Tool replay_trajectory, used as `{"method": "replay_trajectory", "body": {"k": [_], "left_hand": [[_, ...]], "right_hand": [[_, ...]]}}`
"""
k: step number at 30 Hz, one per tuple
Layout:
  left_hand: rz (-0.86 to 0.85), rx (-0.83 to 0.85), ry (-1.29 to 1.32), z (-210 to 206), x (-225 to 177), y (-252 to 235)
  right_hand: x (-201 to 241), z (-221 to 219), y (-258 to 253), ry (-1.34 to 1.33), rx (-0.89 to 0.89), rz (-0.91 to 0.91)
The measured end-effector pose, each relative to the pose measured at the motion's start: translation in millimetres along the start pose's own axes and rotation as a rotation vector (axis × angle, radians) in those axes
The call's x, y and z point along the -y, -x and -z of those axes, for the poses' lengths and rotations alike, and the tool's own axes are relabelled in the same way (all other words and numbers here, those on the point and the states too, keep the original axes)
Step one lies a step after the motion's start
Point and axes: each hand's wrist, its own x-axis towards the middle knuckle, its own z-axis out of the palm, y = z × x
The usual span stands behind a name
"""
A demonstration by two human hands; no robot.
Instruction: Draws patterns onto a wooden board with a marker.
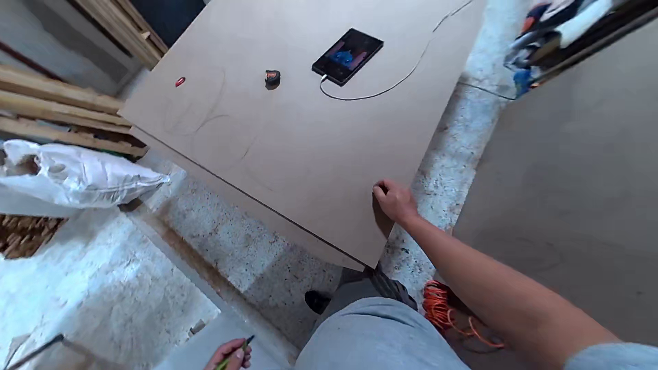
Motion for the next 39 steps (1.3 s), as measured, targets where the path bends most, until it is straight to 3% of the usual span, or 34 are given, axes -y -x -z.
{"method": "replay_trajectory", "body": {"k": [4,8,14,18,21,24,27,33,36,39], "left_hand": [[-0.041,0.124,-0.078,54.0,-34.9,-74.8],[-0.032,0.224,-0.085,53.2,-53.2,-124.4],[0.049,0.304,-0.105,31.8,-63.6,-140.4],[0.062,0.312,-0.131,51.3,-59.4,-166.5],[0.086,0.39,-0.191,61.0,-71.7,-212.1],[0.101,0.543,-0.263,55.7,-90.5,-287.0],[0.083,0.731,-0.39,24.5,-113.6,-369.7],[-0.111,1.035,-0.504,-101.4,-141.9,-505.2],[-0.178,1.185,-0.463,-163.1,-141.3,-543.4],[-0.207,1.268,-0.423,-207.0,-139.4,-552.1]], "right_hand": [[-4.3,-20.3,59.9,-0.049,-0.034,-0.082],[5.7,-30.2,76.6,-0.051,-0.071,-0.155],[26.3,-25.9,47.6,0.047,-0.036,-0.34],[43.6,-34.4,23.6,0.026,-0.129,-0.303],[56.6,-47.2,-0.9,0.032,-0.236,-0.189],[74.3,-58.2,-40.5,0.082,-0.282,-0.192],[87.2,-71.8,-88.0,0.149,-0.308,-0.254],[86.8,-95.7,-132.9,0.341,-0.347,-0.315],[84.1,-97.6,-130.4,0.346,-0.376,-0.304],[83.0,-95.8,-133.2,0.343,-0.391,-0.302]]}}
